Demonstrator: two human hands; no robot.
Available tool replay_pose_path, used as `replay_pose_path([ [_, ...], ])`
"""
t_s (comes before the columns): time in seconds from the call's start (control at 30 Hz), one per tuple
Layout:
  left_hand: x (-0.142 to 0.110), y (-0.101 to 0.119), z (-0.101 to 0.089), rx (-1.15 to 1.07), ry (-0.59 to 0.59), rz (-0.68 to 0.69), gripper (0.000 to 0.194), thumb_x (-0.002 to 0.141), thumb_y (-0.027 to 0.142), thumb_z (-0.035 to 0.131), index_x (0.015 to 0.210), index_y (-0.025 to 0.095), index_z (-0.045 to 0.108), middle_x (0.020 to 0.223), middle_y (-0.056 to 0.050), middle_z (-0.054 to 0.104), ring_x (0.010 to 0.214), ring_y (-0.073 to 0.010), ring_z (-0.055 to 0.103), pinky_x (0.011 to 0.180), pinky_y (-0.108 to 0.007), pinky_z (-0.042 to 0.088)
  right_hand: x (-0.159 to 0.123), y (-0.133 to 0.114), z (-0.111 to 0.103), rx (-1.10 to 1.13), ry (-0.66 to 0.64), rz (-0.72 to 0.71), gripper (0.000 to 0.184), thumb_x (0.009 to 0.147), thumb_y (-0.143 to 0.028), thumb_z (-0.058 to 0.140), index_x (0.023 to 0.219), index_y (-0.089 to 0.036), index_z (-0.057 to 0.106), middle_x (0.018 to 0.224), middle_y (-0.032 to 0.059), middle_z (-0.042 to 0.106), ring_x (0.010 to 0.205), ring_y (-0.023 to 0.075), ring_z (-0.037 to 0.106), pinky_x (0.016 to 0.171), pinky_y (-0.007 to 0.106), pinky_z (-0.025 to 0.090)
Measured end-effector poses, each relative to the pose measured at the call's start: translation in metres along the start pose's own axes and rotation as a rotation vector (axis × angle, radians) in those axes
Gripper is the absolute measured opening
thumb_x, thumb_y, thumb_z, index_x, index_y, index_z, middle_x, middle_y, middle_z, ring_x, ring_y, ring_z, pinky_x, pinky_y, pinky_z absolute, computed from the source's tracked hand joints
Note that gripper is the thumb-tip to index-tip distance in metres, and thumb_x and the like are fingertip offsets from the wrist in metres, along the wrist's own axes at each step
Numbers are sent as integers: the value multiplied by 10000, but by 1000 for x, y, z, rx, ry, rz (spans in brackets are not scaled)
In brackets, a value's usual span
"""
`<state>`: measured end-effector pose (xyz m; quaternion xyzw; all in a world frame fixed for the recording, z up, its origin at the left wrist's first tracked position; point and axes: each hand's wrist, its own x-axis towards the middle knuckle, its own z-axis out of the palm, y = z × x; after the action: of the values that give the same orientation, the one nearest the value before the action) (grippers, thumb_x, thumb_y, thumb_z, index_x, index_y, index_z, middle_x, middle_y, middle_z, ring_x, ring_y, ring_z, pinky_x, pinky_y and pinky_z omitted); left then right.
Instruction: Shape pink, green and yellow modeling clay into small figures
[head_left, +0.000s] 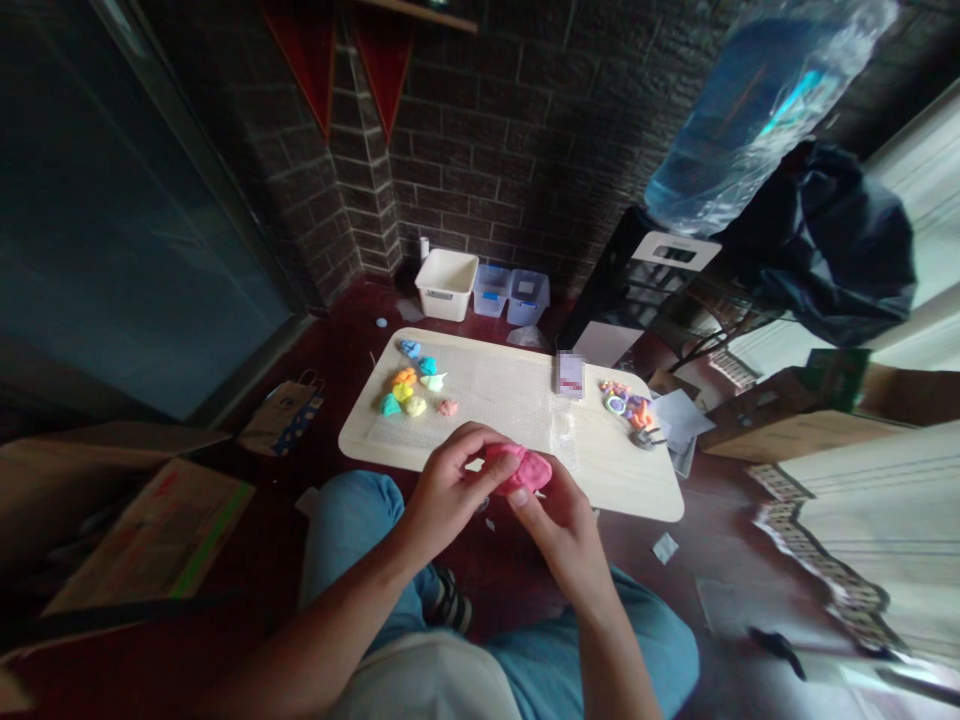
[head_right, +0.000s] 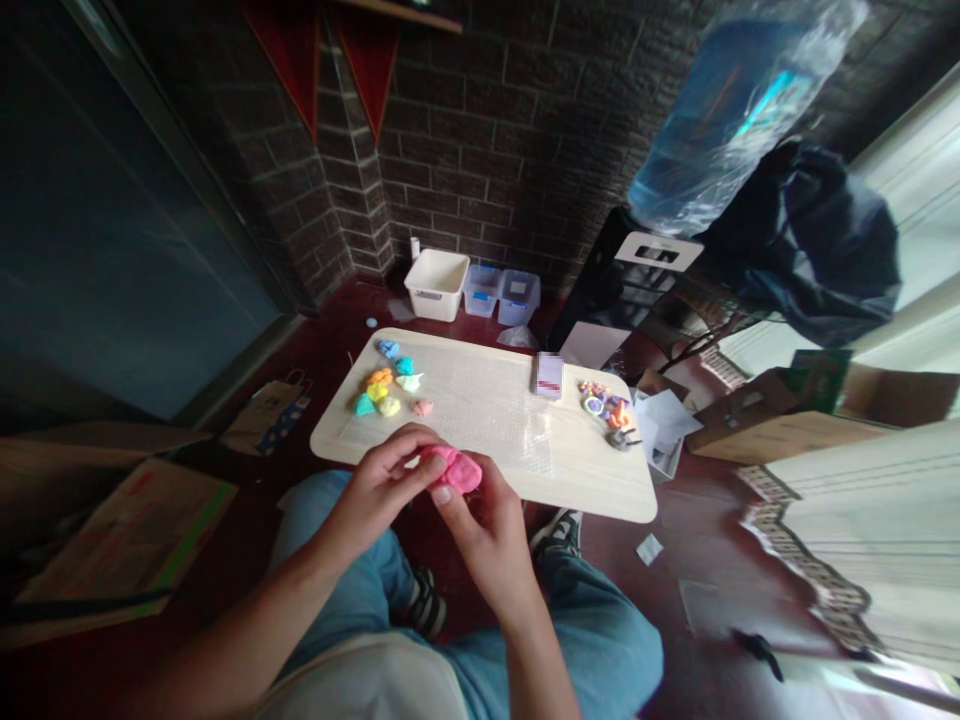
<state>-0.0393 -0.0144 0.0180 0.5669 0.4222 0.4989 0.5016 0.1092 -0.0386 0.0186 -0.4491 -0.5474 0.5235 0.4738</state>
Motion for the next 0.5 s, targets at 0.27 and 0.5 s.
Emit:
replay_pose_path([
  [0.27, -3, -3, -7, 15, -52, -76, 223, 873, 402, 626, 915, 187, 669, 905, -43, 623, 853, -163, 595, 728, -267, 483, -1, 6, 10, -48, 77, -3, 204, 893, -381, 619, 854, -181, 608, 760, -4, 604, 699, 132, 506, 650, 246, 417],
  [0.5, -2, -10, -8, -42, -52, -115, 218, 861, 395, 644, 872, 177, 658, 856, -31, 606, 815, -152, 582, 726, -262, 475, 4, 4, 12, -22, 146, 10, 337, 857, -384, 650, 627, -178, 514, 563, -60, 413, 539, 86, 337, 513, 226, 293],
])
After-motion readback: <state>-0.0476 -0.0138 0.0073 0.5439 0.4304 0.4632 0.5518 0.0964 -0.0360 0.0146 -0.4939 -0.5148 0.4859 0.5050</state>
